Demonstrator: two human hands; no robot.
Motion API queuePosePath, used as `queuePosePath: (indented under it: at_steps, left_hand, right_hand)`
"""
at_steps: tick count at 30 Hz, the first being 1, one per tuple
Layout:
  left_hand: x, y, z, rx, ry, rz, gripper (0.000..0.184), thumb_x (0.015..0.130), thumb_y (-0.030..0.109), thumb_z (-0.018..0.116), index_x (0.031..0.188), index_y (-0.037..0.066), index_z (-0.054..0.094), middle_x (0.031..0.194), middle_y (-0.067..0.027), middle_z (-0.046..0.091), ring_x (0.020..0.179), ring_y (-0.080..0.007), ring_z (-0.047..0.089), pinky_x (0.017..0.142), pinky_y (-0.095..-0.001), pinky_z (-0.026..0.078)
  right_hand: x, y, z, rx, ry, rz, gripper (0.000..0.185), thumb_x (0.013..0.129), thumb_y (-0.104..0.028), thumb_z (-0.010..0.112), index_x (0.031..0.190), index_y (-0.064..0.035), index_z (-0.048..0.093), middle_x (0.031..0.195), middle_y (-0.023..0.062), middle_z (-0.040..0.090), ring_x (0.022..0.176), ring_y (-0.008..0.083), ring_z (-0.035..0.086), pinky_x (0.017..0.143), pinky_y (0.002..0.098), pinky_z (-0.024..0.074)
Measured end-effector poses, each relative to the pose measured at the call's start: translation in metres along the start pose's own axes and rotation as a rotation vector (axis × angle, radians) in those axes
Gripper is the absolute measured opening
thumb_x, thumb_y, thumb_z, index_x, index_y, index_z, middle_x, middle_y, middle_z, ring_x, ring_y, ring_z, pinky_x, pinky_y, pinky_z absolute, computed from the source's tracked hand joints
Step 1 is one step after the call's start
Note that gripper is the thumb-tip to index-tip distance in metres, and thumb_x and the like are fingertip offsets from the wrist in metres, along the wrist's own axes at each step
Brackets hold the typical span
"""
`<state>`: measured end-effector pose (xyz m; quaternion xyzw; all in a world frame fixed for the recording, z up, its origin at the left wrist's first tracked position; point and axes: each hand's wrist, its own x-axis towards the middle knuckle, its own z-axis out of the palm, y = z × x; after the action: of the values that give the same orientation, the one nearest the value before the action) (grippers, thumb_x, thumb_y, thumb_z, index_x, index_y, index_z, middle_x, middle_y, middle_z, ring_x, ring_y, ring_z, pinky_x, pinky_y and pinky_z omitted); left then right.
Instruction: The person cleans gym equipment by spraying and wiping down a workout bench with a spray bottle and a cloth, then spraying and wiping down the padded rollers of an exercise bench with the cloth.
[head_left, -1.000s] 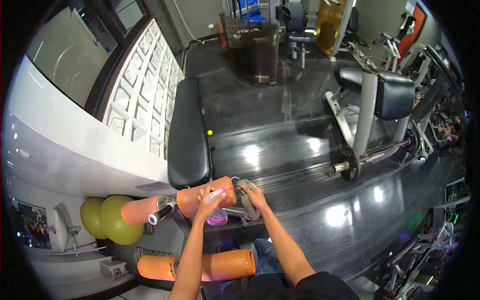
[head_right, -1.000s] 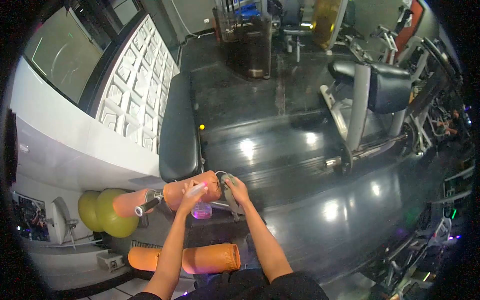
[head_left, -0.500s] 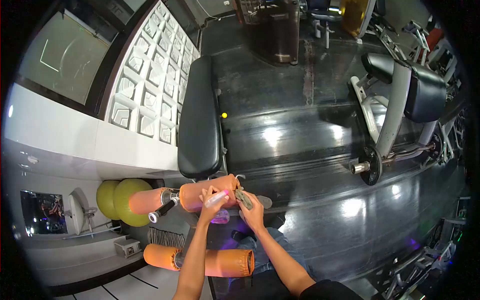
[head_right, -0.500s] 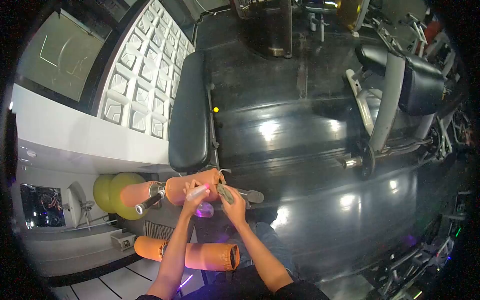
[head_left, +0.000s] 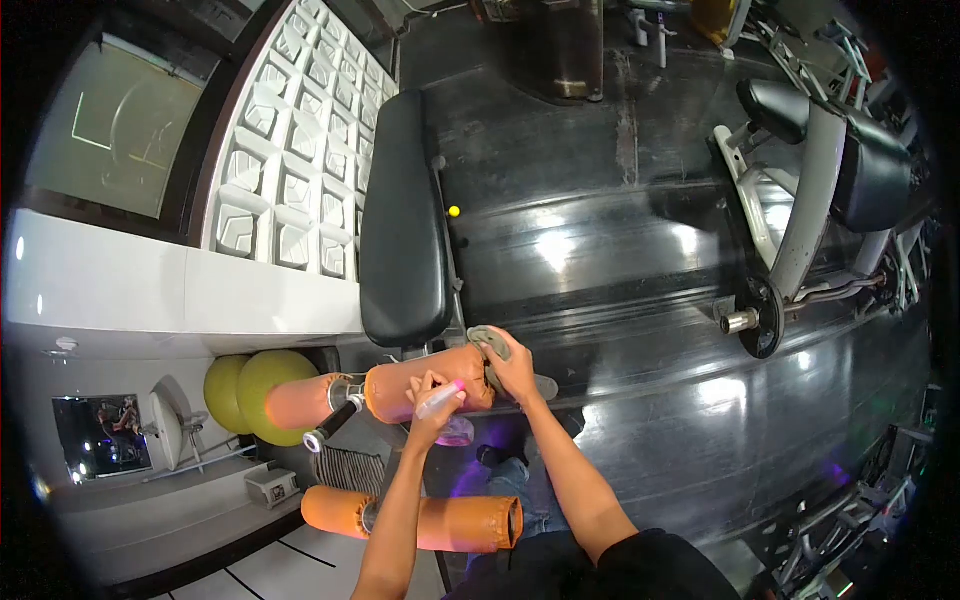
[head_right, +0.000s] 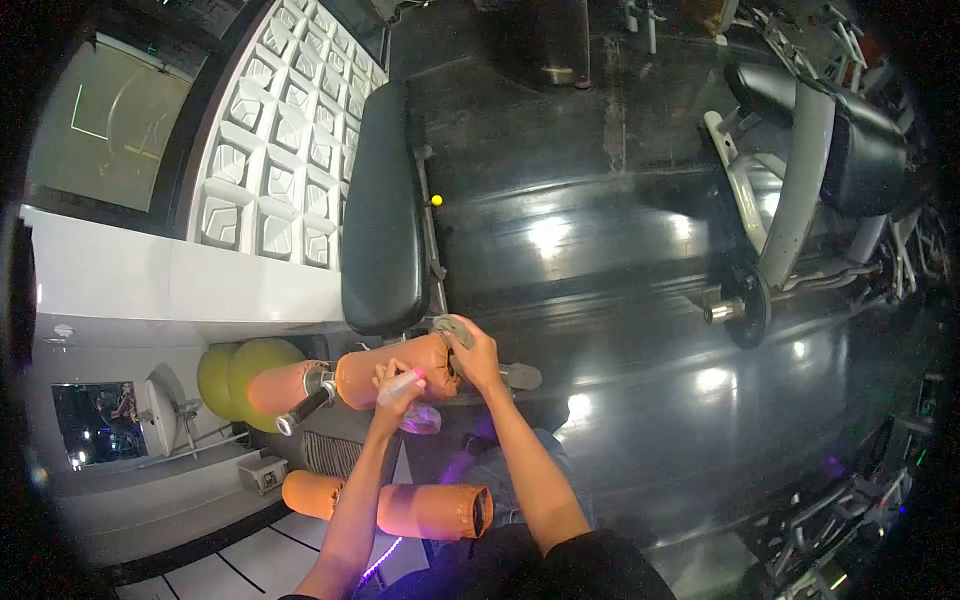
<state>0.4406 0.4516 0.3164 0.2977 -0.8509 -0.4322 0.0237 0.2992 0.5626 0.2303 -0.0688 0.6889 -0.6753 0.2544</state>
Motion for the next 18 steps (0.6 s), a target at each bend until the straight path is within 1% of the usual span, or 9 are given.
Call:
queuePosePath:
  at_steps: [2,4,6,8,10,11,14,15,18]
  left_hand:
    - [0.000,0.001,0.000,-0.010,-0.008,-0.006,0.027,0.084,0.032,0.071,0.075,0.007,0.068,0.094,-0.0031,0.050,0.098,-0.0245,0.039,0.094,-0.0415,0.022]
    - [0.003,-0.001,0.000,-0.021,-0.013,-0.007,0.027,0.084,0.032,0.071,0.074,0.007,0.067,0.094,-0.0033,0.050,0.098,-0.0246,0.039,0.094,-0.0417,0.022]
    - [0.007,-0.007,0.000,-0.049,-0.024,-0.007,0.028,0.084,0.032,0.070,0.074,0.006,0.067,0.094,-0.0028,0.051,0.098,-0.0242,0.040,0.094,-0.0416,0.022]
    - [0.007,-0.009,0.001,-0.059,-0.024,0.001,0.028,0.084,0.033,0.070,0.074,0.006,0.067,0.093,-0.0025,0.051,0.098,-0.0239,0.040,0.095,-0.0418,0.022]
    - [0.007,-0.012,0.003,-0.069,-0.022,0.008,0.029,0.084,0.033,0.070,0.074,0.006,0.067,0.093,-0.0021,0.051,0.098,-0.0236,0.040,0.095,-0.0420,0.021]
    - [0.006,-0.015,0.004,-0.082,-0.020,0.007,0.028,0.084,0.033,0.070,0.074,0.007,0.068,0.093,-0.0018,0.051,0.098,-0.0233,0.040,0.095,-0.0422,0.021]
    - [0.006,-0.013,0.004,-0.085,-0.016,0.020,0.028,0.084,0.033,0.070,0.074,0.007,0.068,0.093,-0.0014,0.051,0.098,-0.0226,0.040,0.096,-0.0423,0.020]
    - [0.006,-0.012,0.003,-0.069,-0.016,0.031,0.028,0.084,0.033,0.070,0.074,0.007,0.068,0.093,-0.0013,0.051,0.098,-0.0222,0.040,0.096,-0.0422,0.020]
    - [0.007,-0.016,0.003,-0.092,-0.017,0.046,0.027,0.084,0.033,0.071,0.074,0.008,0.068,0.094,-0.0013,0.051,0.099,-0.0219,0.040,0.096,-0.0413,0.020]
  right_hand:
    - [0.003,0.001,0.006,-0.090,-0.039,-0.075,0.035,0.091,-0.020,0.070,0.122,-0.0038,0.067,0.113,0.0196,0.071,0.108,0.0321,0.069,0.092,0.0376,0.0518]
    - [-0.005,0.015,0.005,-0.111,-0.009,-0.084,0.035,0.090,-0.020,0.070,0.121,-0.0049,0.067,0.112,0.0185,0.072,0.107,0.0316,0.069,0.091,0.0378,0.0523]
    - [-0.021,0.027,0.001,-0.122,0.028,0.041,0.036,0.090,-0.020,0.071,0.121,-0.0031,0.066,0.111,0.0189,0.072,0.108,0.0295,0.070,0.091,0.0360,0.0524]
    - [-0.038,0.032,-0.001,-0.130,0.053,0.053,0.037,0.090,-0.022,0.071,0.121,-0.0035,0.066,0.111,0.0195,0.072,0.108,0.0301,0.070,0.091,0.0368,0.0524]
    - [-0.060,0.020,-0.003,-0.152,0.100,0.154,0.039,0.090,-0.024,0.071,0.123,-0.0037,0.066,0.110,0.0205,0.072,0.107,0.0314,0.069,0.091,0.0373,0.0522]
    - [-0.072,0.029,-0.002,-0.121,0.134,0.169,0.042,0.090,-0.028,0.071,0.124,-0.0036,0.065,0.109,0.0216,0.072,0.106,0.0301,0.070,0.091,0.0374,0.0520]
    - [-0.106,0.031,-0.002,-0.119,0.165,0.221,0.043,0.091,-0.030,0.072,0.124,-0.0024,0.065,0.109,0.0223,0.072,0.105,0.0277,0.070,0.090,0.0371,0.0519]
    - [-0.113,0.026,-0.003,-0.115,0.173,0.238,0.044,0.091,-0.031,0.072,0.123,-0.0013,0.065,0.107,0.0205,0.072,0.103,0.0242,0.070,0.090,0.0362,0.0520]
    - [-0.120,0.004,-0.013,-0.046,0.104,0.245,0.045,0.090,-0.030,0.073,0.122,0.0000,0.065,0.106,0.0170,0.073,0.101,0.0212,0.069,0.089,0.0343,0.0521]
